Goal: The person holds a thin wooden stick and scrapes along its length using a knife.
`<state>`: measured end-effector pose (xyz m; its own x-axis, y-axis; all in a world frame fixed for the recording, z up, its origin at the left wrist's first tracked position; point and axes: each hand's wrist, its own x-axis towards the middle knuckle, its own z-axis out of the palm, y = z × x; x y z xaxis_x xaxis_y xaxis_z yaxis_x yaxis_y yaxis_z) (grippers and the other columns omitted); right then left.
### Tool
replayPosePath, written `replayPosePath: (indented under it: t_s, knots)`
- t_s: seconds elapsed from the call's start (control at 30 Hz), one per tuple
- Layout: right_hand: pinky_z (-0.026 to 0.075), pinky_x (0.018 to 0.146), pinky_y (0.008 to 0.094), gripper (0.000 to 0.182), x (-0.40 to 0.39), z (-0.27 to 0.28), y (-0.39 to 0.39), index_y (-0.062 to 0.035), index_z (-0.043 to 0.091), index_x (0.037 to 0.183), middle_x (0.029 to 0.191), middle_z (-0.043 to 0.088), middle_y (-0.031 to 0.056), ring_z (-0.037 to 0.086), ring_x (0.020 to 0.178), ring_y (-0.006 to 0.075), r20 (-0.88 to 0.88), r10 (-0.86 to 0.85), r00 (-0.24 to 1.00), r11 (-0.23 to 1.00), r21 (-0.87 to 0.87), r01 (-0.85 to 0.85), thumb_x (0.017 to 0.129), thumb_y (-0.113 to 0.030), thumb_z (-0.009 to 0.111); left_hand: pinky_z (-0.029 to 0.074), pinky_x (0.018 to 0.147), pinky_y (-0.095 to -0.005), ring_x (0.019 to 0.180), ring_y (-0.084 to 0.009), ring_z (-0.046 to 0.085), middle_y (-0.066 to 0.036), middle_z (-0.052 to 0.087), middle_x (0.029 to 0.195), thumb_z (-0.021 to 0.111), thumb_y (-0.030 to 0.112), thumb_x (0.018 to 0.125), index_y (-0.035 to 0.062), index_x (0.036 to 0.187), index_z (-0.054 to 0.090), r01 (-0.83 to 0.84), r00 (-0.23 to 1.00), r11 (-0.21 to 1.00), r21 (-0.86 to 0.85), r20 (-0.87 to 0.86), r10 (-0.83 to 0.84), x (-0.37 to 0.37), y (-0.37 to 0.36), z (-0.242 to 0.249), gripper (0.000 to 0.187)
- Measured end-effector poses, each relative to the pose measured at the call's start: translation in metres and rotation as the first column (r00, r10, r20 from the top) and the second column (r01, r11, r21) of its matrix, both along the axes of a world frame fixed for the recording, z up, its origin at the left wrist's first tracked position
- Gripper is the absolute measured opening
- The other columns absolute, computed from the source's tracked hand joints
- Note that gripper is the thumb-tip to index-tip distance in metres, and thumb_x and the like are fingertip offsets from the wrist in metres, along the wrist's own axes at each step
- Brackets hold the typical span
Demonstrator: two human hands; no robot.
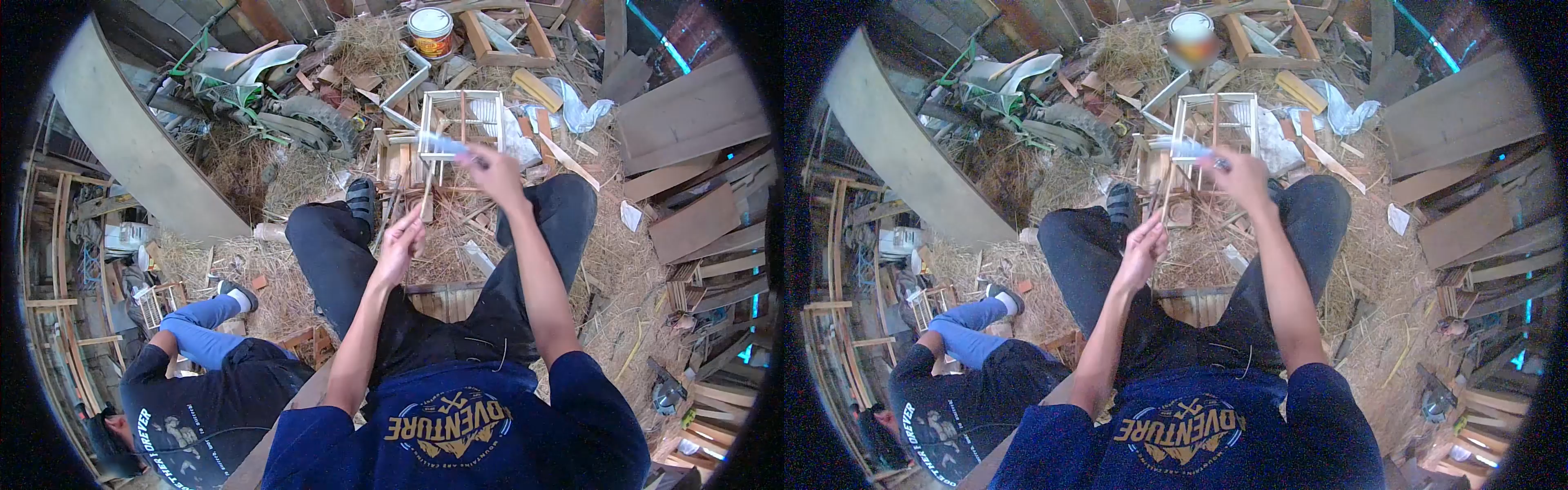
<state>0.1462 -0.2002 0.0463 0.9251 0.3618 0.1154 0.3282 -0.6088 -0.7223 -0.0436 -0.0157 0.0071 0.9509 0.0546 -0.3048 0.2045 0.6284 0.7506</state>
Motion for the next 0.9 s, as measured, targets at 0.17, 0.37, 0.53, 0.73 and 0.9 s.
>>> replayPosePath:
  t_s: [0.17,0.37,0.53,0.73,0.9]
  knots:
    - [0.051,0.062,0.0360,0.048,0.017,0.000,-0.018,-0.0162,0.075,0.113,0.067,0.069,0.0091,0.067,0.061,0.0248,0.179,-0.099,0.979,0.992,-0.055,0.110,0.088,-0.056,0.067,0.031,0.055,-0.0197,0.063,-0.0034,0.039,0.005,0.050,0.079,0.054,0.018,0.104,0.0068,0.147,0.046,-0.006,1.000,0.993,0.116,-0.021,0.008,-0.004,0.005,0.000,0.045]
    - [0.053,0.064,0.0404,0.050,-0.023,0.011,-0.001,-0.0157,0.075,0.110,0.075,0.071,0.0134,0.070,0.070,0.0301,0.041,0.090,0.995,0.991,-0.103,-0.086,0.089,-0.059,0.063,0.032,0.055,-0.0206,0.061,-0.0038,0.038,0.003,0.054,0.081,0.056,0.020,0.103,0.0057,0.149,0.042,-0.164,0.986,0.985,0.058,-0.001,0.164,0.017,0.006,-0.004,0.050]
    - [0.052,0.063,0.0370,0.048,-0.024,0.000,0.010,-0.0109,0.075,0.109,0.075,0.071,0.0131,0.070,0.066,0.0272,0.097,0.206,0.974,0.977,-0.066,-0.200,0.088,-0.053,0.068,0.035,0.057,-0.0202,0.063,-0.0039,0.042,0.002,0.057,0.085,0.055,0.018,0.103,0.0078,0.146,0.046,-0.170,0.985,0.984,0.060,-0.012,0.171,0.013,0.005,-0.003,0.045]
    - [0.052,0.057,0.0405,0.041,-0.048,-0.003,0.031,-0.0159,0.076,0.102,0.065,0.068,0.0119,0.067,0.056,0.0295,0.149,0.417,0.897,0.908,-0.116,-0.403,0.088,-0.054,0.067,0.031,0.054,-0.0204,0.059,-0.0027,0.037,0.002,0.058,0.085,0.055,0.012,0.101,0.0059,0.146,0.046,-0.155,0.988,0.987,0.035,0.020,0.154,0.019,0.004,-0.018,0.046]
    - [0.054,0.062,0.0419,0.041,-0.059,0.001,0.042,-0.0306,0.073,0.114,0.066,0.067,0.0121,0.068,0.061,0.0312,-0.003,0.522,0.853,0.846,-0.123,-0.518,0.088,-0.060,0.062,0.031,0.055,-0.0221,0.060,-0.0038,0.038,0.002,0.058,0.084,0.052,0.003,0.099,0.0057,0.143,0.050,-0.173,0.985,0.985,-0.007,-0.008,0.173,0.015,0.004,-0.023,0.044]
